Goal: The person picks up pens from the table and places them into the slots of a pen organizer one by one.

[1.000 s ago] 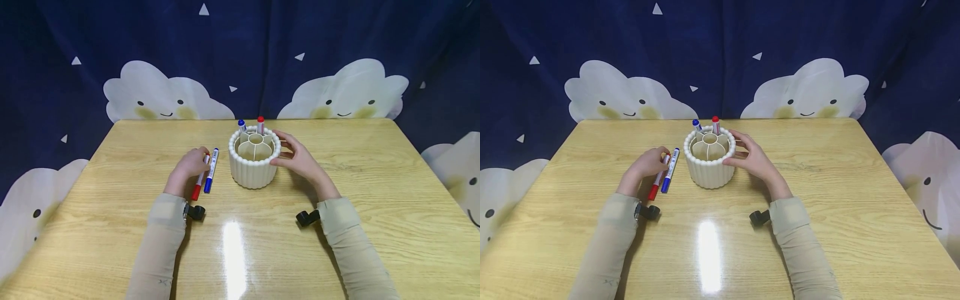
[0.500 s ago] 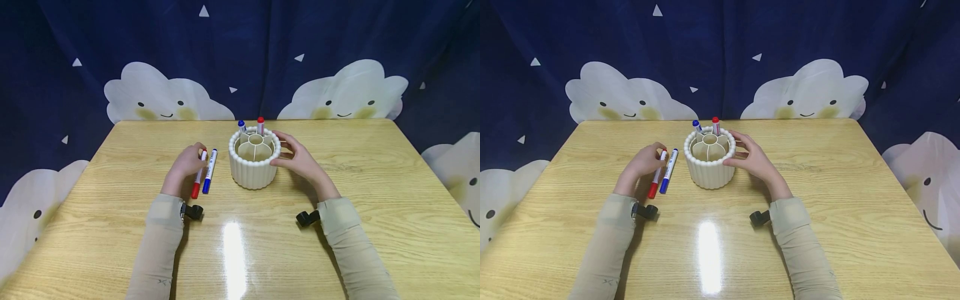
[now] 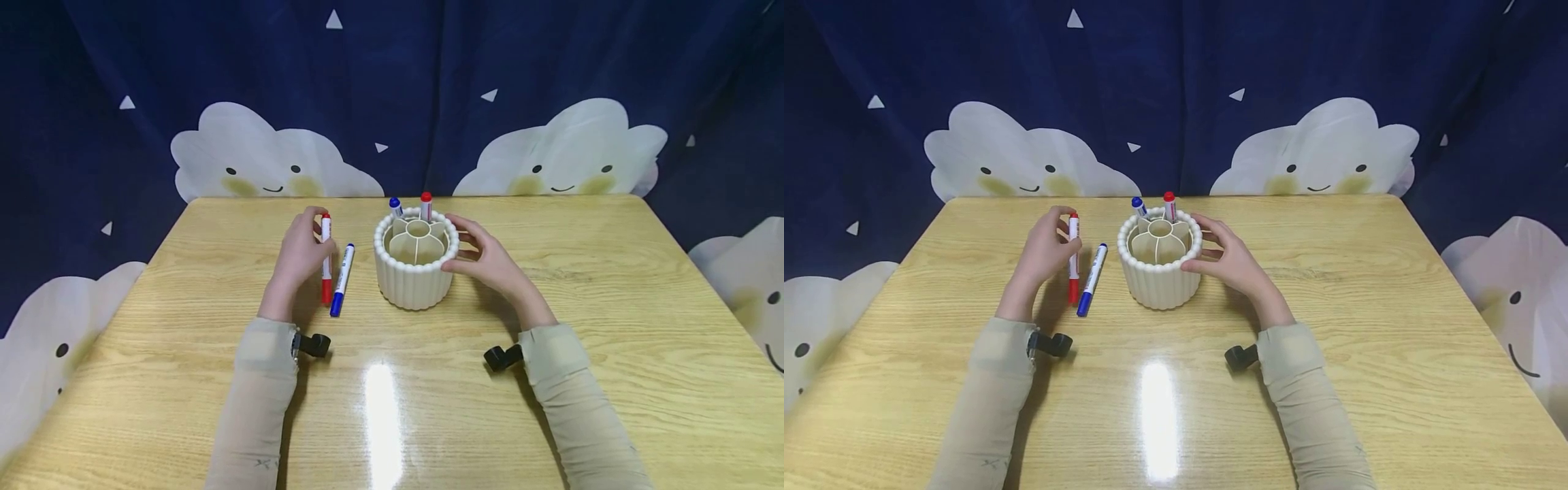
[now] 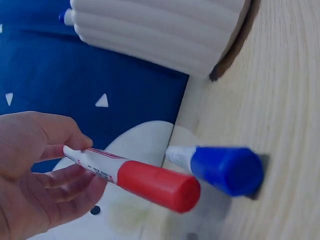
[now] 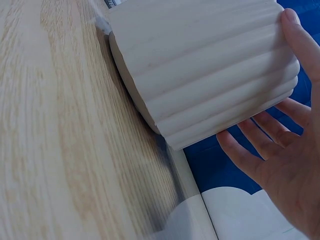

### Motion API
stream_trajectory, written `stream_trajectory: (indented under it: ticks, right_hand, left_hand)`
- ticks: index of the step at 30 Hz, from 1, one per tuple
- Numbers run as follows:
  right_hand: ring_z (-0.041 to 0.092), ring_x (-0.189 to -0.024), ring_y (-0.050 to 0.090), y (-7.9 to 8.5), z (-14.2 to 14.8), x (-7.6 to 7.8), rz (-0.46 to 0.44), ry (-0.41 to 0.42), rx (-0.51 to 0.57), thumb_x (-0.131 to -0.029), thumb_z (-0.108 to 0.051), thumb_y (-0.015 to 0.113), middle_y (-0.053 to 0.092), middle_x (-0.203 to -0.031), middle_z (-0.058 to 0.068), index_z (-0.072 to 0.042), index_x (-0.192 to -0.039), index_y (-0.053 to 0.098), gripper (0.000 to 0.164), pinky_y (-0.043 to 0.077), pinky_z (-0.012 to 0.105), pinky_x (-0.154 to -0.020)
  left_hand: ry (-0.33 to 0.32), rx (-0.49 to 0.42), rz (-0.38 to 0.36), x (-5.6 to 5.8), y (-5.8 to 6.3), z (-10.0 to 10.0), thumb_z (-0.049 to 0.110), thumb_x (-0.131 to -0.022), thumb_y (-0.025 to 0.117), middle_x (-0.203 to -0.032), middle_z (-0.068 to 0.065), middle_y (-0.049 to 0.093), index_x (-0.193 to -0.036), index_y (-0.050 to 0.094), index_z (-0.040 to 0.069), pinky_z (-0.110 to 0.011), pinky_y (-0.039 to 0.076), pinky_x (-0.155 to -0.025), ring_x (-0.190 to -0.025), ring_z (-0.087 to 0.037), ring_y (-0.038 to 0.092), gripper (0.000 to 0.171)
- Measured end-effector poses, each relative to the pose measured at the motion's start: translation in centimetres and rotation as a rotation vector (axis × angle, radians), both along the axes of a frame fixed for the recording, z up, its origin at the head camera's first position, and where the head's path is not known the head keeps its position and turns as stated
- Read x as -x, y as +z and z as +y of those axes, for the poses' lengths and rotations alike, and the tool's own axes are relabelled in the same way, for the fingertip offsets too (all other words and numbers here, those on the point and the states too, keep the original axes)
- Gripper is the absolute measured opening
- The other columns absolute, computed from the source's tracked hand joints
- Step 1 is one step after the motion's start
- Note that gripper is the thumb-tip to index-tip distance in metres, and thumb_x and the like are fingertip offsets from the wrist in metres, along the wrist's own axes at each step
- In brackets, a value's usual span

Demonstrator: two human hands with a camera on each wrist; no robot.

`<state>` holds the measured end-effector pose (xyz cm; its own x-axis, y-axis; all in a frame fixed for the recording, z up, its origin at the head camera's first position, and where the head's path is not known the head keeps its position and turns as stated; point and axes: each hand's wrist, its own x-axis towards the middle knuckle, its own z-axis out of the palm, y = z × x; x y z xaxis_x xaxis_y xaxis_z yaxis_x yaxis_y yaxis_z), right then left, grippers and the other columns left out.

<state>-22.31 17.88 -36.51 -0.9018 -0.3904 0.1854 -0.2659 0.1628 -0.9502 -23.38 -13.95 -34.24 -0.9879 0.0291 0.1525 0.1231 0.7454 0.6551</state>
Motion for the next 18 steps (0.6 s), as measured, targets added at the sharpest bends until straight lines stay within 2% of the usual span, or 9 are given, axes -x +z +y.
stream_trajectory:
  ticks: [9, 18]
  right_hand:
    - [0.027, -0.123, 0.039, 0.3, -0.3, 0.1, 0.003, 0.005, -0.008, -0.072, -0.008, 0.075, 0.038, -0.136, 0.007, -0.016, -0.140, 0.033, 0.080, 0.038, 0.044, -0.100]
    - [0.031, -0.124, 0.038, 1.6, -0.6, -1.0, -0.009, -0.001, -0.012, -0.073, -0.002, 0.072, 0.037, -0.137, 0.014, -0.005, -0.140, 0.031, 0.078, 0.035, 0.048, -0.101]
  left_hand:
    - [0.004, -0.132, 0.233, -0.9, 2.1, 1.0, 0.005, -0.080, 0.059, -0.101, -0.013, 0.050, -0.127, 0.043, 0.009, -0.030, 0.049, -0.063, -0.074, -0.023, 0.055, 0.050]
    - [-0.012, -0.200, 0.468, -1.3, 4.2, 2.0, 0.004, -0.081, 0.062, -0.100, -0.013, 0.050, -0.123, 0.044, 0.009, -0.028, 0.051, -0.063, -0.076, -0.020, 0.057, 0.047]
